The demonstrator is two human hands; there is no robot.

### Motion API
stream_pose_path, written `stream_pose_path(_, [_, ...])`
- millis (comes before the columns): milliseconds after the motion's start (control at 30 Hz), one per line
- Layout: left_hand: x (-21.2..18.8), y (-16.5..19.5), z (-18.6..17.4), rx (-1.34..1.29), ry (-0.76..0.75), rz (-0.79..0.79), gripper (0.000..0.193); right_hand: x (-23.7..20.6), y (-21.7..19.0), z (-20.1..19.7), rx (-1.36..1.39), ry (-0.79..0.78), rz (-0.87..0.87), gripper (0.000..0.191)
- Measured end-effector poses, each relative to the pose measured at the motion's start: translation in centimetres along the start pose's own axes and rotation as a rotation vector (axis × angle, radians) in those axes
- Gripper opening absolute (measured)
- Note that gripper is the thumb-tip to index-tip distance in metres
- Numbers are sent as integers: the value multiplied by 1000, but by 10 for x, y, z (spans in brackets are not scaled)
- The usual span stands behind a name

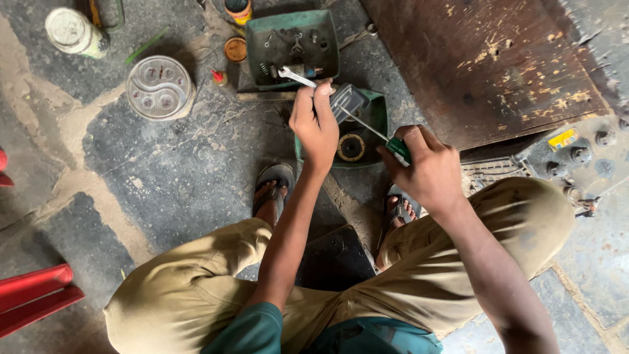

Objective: The person sits on the workshop floor and repairs a small fuel valve assembly, holding it in a green tray. They use a spanner and a screwdriver to loosen, adjust, and re-tighten parts of the valve, turning it over between steps.

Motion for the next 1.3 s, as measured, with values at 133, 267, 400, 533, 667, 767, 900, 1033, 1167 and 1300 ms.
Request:
stream_pose_path(133, [-2, 3, 3, -2, -21, -3, 16, -2, 9, 6, -122, -35, 56, 25])
stream_pose_path(267, [0, 7, 2, -3, 0, 26, 16, -7, 6, 4, -137, 2, -69, 19])
stream_pose_path(400, [2, 8, -2, 28, 1, 30, 15, -10, -2, 1, -158, 46, -173, 23])
stream_pose_path(533, [1, 7, -3, 21, 5, 15, 16, -5, -3, 1, -155, 24, -129, 33])
stream_pose_path(667, [1, 3, -1, 4, 12, -7, 18, 0, -3, 1, -259, 4, -97, 21])
stream_pose_path(767, [0, -2, 0, 9, 21, -25, 19, -2, -14, -6, -227, 61, -208, 25])
stream_pose_path(900, [-1, -4, -1, 4, 25, -23, 20, -3, -13, -5, -193, 30, -229, 24])
stream_pose_path(1033, [-2, -5, 1, -5, 1, -36, 23, -3, -5, -1, -162, 20, -166, 30])
stream_pose_path(1167, [-1, -3, 0, -1, -2, -33, 24, -4, 1, 5, -203, 19, -143, 18])
stream_pose_path(1300, [0, -8, 0, 4, -18, -93, 25, -6, -8, 3, -194, 57, -278, 19])
Point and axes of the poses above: each hand's wrist, its own x-axis towards the middle knuckle, its own z-axis out of the palm, y = z × x, the point moved 9 cm from there along x, towards the middle knuckle, and after that the axes turned 2 degrees about x, right-handed, at the moved point
